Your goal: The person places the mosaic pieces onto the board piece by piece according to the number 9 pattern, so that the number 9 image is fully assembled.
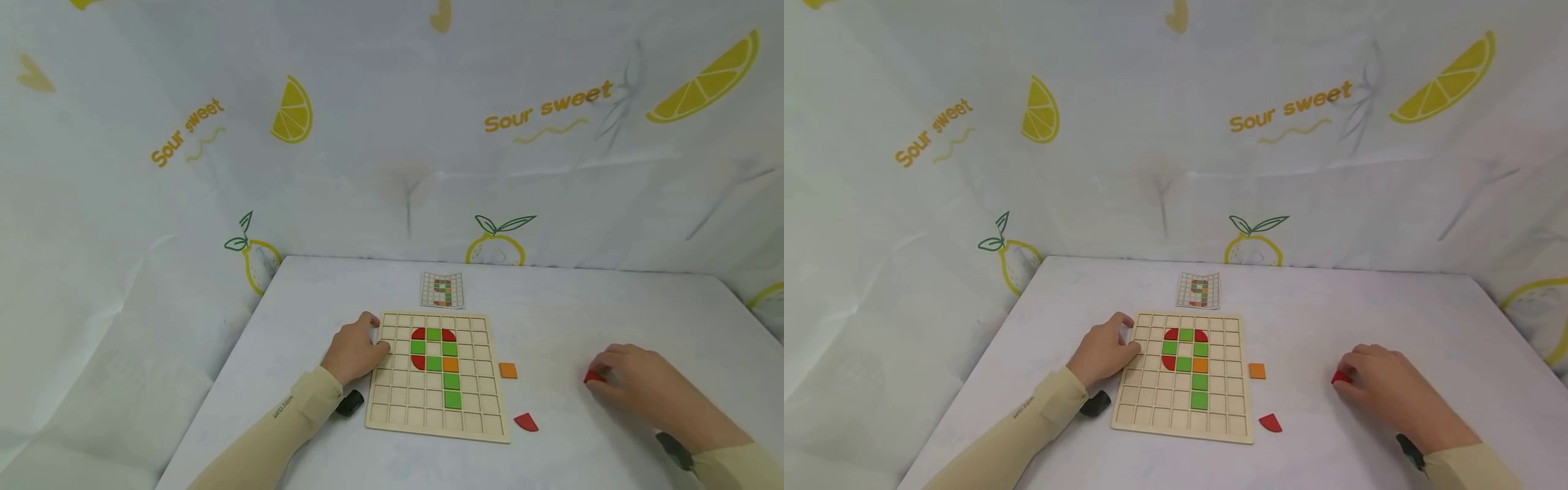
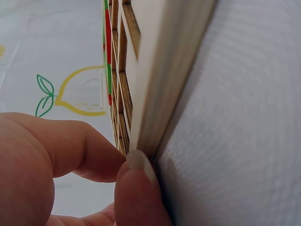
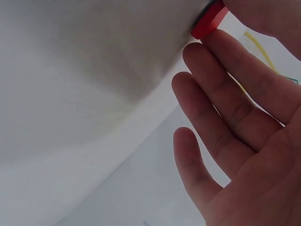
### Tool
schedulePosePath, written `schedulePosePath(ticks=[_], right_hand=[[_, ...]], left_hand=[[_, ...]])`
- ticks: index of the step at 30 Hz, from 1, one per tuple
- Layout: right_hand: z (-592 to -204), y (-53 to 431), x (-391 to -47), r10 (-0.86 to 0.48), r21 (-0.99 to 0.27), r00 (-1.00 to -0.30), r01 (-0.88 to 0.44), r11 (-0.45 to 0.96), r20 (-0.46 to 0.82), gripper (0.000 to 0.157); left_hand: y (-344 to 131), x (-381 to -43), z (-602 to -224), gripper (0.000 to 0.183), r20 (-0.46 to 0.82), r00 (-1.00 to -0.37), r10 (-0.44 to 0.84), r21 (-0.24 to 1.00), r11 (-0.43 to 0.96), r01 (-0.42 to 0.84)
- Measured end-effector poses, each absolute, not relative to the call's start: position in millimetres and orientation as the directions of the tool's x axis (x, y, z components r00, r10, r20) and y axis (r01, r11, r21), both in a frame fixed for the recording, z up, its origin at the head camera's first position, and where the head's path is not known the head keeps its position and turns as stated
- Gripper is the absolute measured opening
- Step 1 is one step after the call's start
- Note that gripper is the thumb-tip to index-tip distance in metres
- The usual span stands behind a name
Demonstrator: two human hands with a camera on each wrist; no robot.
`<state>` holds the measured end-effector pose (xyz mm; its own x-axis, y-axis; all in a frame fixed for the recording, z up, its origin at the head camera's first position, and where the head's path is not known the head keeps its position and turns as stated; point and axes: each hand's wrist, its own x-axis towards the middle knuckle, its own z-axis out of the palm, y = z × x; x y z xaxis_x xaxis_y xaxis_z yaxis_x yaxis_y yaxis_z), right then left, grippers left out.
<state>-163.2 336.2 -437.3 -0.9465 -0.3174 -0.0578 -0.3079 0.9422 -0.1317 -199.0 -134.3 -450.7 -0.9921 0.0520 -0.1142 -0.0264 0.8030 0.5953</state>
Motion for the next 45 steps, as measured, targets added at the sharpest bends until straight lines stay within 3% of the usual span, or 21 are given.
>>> schedulePosePath(ticks=[25, 45], right_hand=[[-404.8, 210.7, -160.3, -0.476, -0.155, -0.878, -0.465, 0.872, -0.043, 0.015], [-412.3, 151.3, -132.0, -0.683, -0.107, -0.724, -0.690, 0.716, 0.094, 0.012]], left_hand=[[-133.7, -199.4, -449.8, 0.047, -0.134, -0.990, 0.049, 0.603, 0.797, -0.043], [-134.7, -198.5, -448.7, 0.048, -0.114, -0.992, 0.058, 0.604, 0.796, -0.023]])
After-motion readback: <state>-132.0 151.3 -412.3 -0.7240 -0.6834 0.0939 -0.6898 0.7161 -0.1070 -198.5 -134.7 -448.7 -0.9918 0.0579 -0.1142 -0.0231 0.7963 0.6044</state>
